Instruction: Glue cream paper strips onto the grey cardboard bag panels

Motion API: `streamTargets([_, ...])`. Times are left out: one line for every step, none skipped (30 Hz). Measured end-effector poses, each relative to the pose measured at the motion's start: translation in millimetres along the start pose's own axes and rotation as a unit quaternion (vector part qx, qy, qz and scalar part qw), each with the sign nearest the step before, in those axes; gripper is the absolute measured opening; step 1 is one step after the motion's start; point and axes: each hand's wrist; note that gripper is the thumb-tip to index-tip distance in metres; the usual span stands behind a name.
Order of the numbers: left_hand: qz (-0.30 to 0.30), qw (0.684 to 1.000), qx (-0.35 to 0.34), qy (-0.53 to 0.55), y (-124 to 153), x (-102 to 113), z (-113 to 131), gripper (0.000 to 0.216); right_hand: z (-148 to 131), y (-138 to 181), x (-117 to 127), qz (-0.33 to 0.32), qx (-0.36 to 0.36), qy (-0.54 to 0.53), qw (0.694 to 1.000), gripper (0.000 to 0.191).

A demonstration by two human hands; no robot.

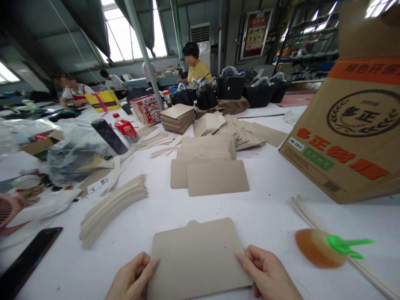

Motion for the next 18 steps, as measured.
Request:
streamTargets([0.001,1.000,0.002,0.004,0.5,0.4,1.5,0.048,0.7,-1.0,0.2,0.000,-0.002,-0.005,1.000,0.054])
streamTargets([0.002,1.000,0.001,0.006,0.8,0.7,2.2,0.048,1.3,-1.8,0.3,-0.002,-0.003,-0.011,1.000,0.054])
streamTargets([0.003,1.000,0.000,0.006,0.7,0.8,2.1,0.048,1.5,-2.3,0.2,-0.002,-0.005,-0.015,1.000,0.054])
streamTargets([0.000,1.000,-0.003,0.004,0.4,0.7,1.2,0.048,1.5,-2.6,0.0,0.000,-0.006,-0.018,1.000,0.053])
streamTargets([-0.001,1.000,-0.005,0.000,-0.2,0.5,0.0,0.049,1.3,-2.5,-0.4,0.003,-0.006,-0.020,1.000,0.053])
streamTargets([-0.001,1.000,-0.007,-0.003,-0.7,0.2,-1.3,0.048,0.8,-2.3,-0.8,0.008,-0.006,-0.022,1.000,0.052])
streamTargets([-0.002,1.000,-0.009,-0.005,-1.1,0.1,-2.2,0.048,0.3,-1.7,-1.3,0.013,-0.003,-0.024,1.000,0.051])
streamTargets([-0.002,1.000,-0.009,-0.007,-1.2,0.2,-2.4,0.048,-0.3,-1.0,-1.7,0.018,-0.001,-0.028,0.999,0.051])
streamTargets([0.000,1.000,-0.007,-0.008,-0.9,0.6,-1.9,0.048,-0.8,-0.3,-2.1,0.022,0.002,-0.033,0.999,0.050])
streamTargets([0.001,1.000,-0.004,-0.008,-0.1,1.3,-0.6,0.047,-1.1,0.5,-2.3,0.023,0.006,-0.040,0.999,0.049])
streamTargets([0.001,1.000,-0.001,-0.008,1.0,2.2,1.4,0.047,-1.3,1.2,-2.4,0.023,0.011,-0.046,0.999,0.048])
streamTargets([0.001,1.000,0.001,-0.007,2.4,3.2,3.7,0.047,-1.2,1.8,-2.4,0.021,0.014,-0.052,0.998,0.047])
streamTargets([0.001,1.000,0.002,-0.004,3.9,4.3,6.3,0.046,-0.8,2.1,-2.2,0.019,0.018,-0.057,0.998,0.047])
streamTargets([0.000,1.000,0.001,-0.001,5.2,5.4,8.8,0.046,-0.3,2.2,-1.8,0.017,0.020,-0.059,0.998,0.046])
streamTargets([-0.001,1.000,0.000,0.004,6.2,6.3,11.0,0.046,0.4,2.1,-1.4,0.016,0.022,-0.061,0.998,0.046])
streamTargets([-0.001,1.000,0.000,0.007,6.9,7.0,12.7,0.045,1.1,2.1,-1.0,0.015,0.022,-0.061,0.998,0.045])
streamTargets([-0.002,1.000,0.000,0.009,7.2,7.5,13.9,0.045,1.6,2.1,-0.7,0.014,0.023,-0.061,0.998,0.045])
streamTargets([-0.003,1.000,-0.001,0.008,7.3,7.8,14.4,0.045,1.7,2.3,-0.6,0.016,0.025,-0.062,0.998,0.044])
Point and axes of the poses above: each hand's wrist, its own y-axis away from the middle knuckle, its own x-axis out of the back of the hand, z = x × y, and after that the axes turned 14 degrees about -y, right-handed
